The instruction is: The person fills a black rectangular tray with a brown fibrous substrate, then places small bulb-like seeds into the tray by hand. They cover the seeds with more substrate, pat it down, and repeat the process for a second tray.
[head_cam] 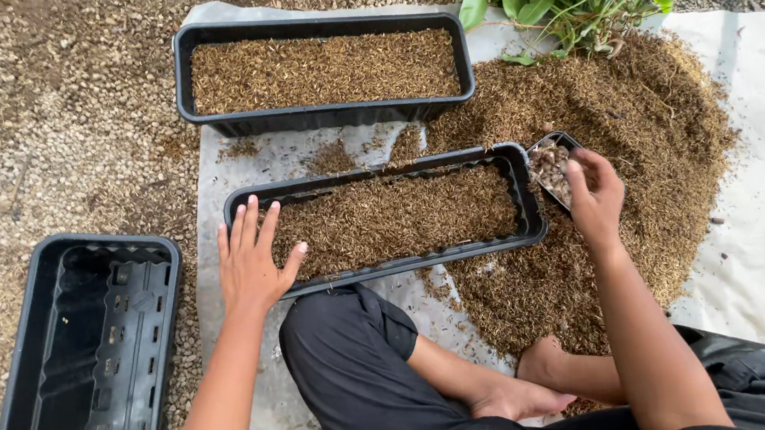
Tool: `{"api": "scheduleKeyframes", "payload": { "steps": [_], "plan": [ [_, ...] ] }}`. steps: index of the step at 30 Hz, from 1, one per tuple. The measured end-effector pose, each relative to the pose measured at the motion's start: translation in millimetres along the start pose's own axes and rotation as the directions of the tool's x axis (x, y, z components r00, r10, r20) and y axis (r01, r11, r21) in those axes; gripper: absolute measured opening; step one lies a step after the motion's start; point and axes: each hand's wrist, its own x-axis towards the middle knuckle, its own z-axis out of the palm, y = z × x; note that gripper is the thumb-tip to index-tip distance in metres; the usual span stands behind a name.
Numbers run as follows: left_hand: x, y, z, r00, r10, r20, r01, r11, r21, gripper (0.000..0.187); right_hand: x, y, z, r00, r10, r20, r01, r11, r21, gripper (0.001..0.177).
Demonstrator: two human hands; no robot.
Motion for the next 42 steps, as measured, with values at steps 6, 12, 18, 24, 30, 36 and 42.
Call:
{"api": "scheduleKeyframes", "payload": {
  "steps": [6, 12, 18, 24, 30, 36, 42],
  "plan": [
    [-0.7, -8.4, 5.5, 0.999, 0.014, 0.037, -0.014, 1.0, 0.005, 0.093, -148.4, 129.2, -3.5, 0.973, -0.193, -0.13, 0.06, 0.746, -0.663, 0.049],
    [0.8, -2.6, -1.2, 0.995, 0.04, 0.096, -0.046, 0.997, 0.065, 0.091, -139.2, 89.8, 36.4, 0.878, 0.445, -0.174, -0.388, 0.452, -0.803, 0.111],
    [4.4, -2.2, -3.6, 0.987, 0.002, 0.161, -0.011, 0.998, 0.059, 0.093, -151.7, 149.0, 51.0, 0.95, 0.107, -0.293, -0.302, 0.555, -0.775, 0.104],
    [2.7, 1.2, -6.8, 0.995, 0.007, 0.1, -0.009, 1.0, 0.014, 0.089, -161.6, 121.1, 62.2, 1.0, -0.002, 0.002, 0.002, 0.767, -0.642, 0.095],
    [2.4, -2.1, -0.4, 0.998, 0.004, 0.07, -0.003, 1.0, -0.016, 0.087, -114.2, 24.2, 77.0, 0.86, 0.447, 0.245, -0.094, 0.611, -0.786, 0.103],
    [1.2, -3.5, -0.9, 1.0, -0.015, -0.003, 0.015, 0.997, -0.074, 0.078, -179.3, 191.1, 110.0, 0.906, 0.422, 0.016, -0.265, 0.598, -0.757, 0.073],
    [-4.6, -12.5, 7.0, 0.975, -0.112, -0.19, 0.047, 0.948, -0.315, 0.056, -157.8, 157.8, 73.6, 0.743, 0.648, -0.165, -0.645, 0.63, -0.431, 0.043]
  ]
}}
